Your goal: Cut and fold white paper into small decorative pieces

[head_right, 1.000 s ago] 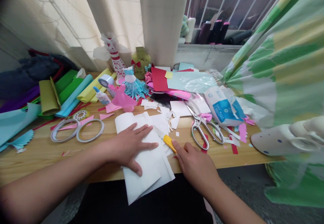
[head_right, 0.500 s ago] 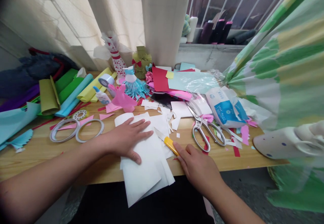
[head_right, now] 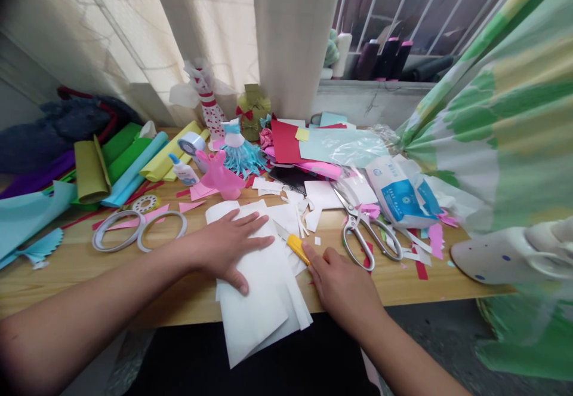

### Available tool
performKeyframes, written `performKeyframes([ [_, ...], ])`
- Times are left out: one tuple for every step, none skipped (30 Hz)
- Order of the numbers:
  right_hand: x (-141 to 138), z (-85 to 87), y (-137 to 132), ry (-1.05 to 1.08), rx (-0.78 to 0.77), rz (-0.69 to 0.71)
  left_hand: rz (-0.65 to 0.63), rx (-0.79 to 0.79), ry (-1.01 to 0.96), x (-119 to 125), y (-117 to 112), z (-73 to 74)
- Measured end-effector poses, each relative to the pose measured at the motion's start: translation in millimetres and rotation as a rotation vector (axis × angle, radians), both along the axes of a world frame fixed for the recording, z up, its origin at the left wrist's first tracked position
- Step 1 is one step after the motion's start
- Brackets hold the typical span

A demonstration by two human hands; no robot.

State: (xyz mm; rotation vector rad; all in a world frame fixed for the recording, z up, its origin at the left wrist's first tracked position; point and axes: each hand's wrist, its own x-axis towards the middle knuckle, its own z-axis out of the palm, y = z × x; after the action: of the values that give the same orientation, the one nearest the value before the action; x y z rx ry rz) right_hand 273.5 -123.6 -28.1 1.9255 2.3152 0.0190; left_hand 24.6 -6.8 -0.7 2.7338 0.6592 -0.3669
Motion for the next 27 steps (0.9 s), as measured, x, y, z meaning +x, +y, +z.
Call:
performKeyframes([
  [-1.4, 0.9, 1.0, -0.004, 0.002, -0.002, 0.001, -0.001, -0.001, 0.1, -0.5, 0.8],
  [-2.6, 1.7, 2.0, -0.008, 0.005, -0.004, 0.002, -0.002, -0.003, 0.2, -1.0, 1.7],
  [-3.8, 2.5, 2.9, -0.011, 0.008, -0.006, 0.004, -0.003, -0.003, 0.4, -1.4, 2.6],
  [-4.9, 3.1, 3.7, -0.013, 0.009, -0.009, 0.005, -0.003, -0.002, 0.7, -1.8, 3.5],
  [-6.1, 3.8, 4.5, -0.015, 0.009, -0.015, 0.006, -0.002, -0.003, 0.9, -1.9, 4.1],
  [-7.4, 4.5, 5.2, -0.017, 0.008, -0.021, 0.007, -0.001, -0.003, 1.0, -1.9, 4.4],
  [-8.9, 5.2, 6.0, -0.018, 0.007, -0.027, 0.009, 0.0, -0.004, 1.1, -1.8, 4.2],
  [-10.4, 5.9, 6.8, -0.018, 0.004, -0.032, 0.011, 0.001, -0.005, 1.1, -1.5, 3.7],
  [-12.0, 6.6, 7.7, -0.019, 0.001, -0.037, 0.011, 0.001, -0.008, 0.9, -1.2, 2.9],
  [-13.6, 7.2, 8.7, -0.019, -0.002, -0.04, 0.011, 0.0, -0.012, 0.7, -0.8, 2.0],
  [-15.0, 7.6, 9.6, -0.019, -0.004, -0.043, 0.01, -0.002, -0.015, 0.3, -0.6, 1.1],
  [-16.3, 7.8, 10.6, -0.016, -0.005, -0.044, 0.008, -0.005, -0.016, 0.0, -0.4, 0.4],
  [-17.4, 7.6, 11.5, -0.012, -0.003, -0.044, 0.007, -0.006, -0.017, -0.3, -0.4, 0.0],
  [-18.2, 7.2, 12.4, -0.007, 0.002, -0.045, 0.007, -0.007, -0.016, -0.5, -0.5, -0.2],
  [-18.7, 6.5, 13.1, -0.003, 0.007, -0.045, 0.008, -0.007, -0.013, -0.5, -0.7, 0.0],
  [-19.1, 5.6, 13.7, 0.0, 0.012, -0.043, 0.01, -0.006, -0.008, -0.4, -1.0, 0.5],
  [-19.3, 4.7, 14.2, -0.001, 0.017, -0.043, 0.011, -0.004, -0.005, -0.2, -1.3, 1.1],
  [-19.5, 3.7, 14.7, -0.005, 0.022, -0.044, 0.009, -0.003, -0.004, 0.1, -1.6, 1.7],
  [-19.5, 2.8, 15.0, -0.008, 0.026, -0.046, 0.007, -0.002, -0.004, 0.4, -1.8, 2.4],
  [-19.6, 2.1, 15.2, -0.009, 0.03, -0.049, 0.006, -0.001, -0.008, 0.7, -1.8, 2.8],
  [-19.8, 1.6, 15.5, -0.01, 0.032, -0.052, 0.004, -0.001, -0.013, 0.9, -1.5, 3.2],
  [-20.0, 1.4, 15.7, -0.011, 0.033, -0.055, 0.004, -0.003, -0.019, 1.0, -1.1, 3.3],
  [-20.4, 1.4, 15.9, -0.011, 0.034, -0.057, 0.005, -0.009, -0.024, 1.0, -0.4, 3.3],
  [-20.8, 1.7, 16.0, -0.012, 0.033, -0.055, 0.009, -0.014, -0.03, 1.0, 0.4, 3.1],
  [-21.2, 2.1, 16.1, -0.014, 0.034, -0.054, 0.015, -0.016, -0.036, 0.9, 1.3, 2.8],
  [-21.7, 2.6, 16.1, -0.015, 0.035, -0.051, 0.023, -0.014, -0.04, 0.7, 2.3, 2.4],
  [-22.0, 3.0, 16.0, -0.014, 0.034, -0.047, 0.034, -0.006, -0.043, 0.6, 3.2, 1.9],
])
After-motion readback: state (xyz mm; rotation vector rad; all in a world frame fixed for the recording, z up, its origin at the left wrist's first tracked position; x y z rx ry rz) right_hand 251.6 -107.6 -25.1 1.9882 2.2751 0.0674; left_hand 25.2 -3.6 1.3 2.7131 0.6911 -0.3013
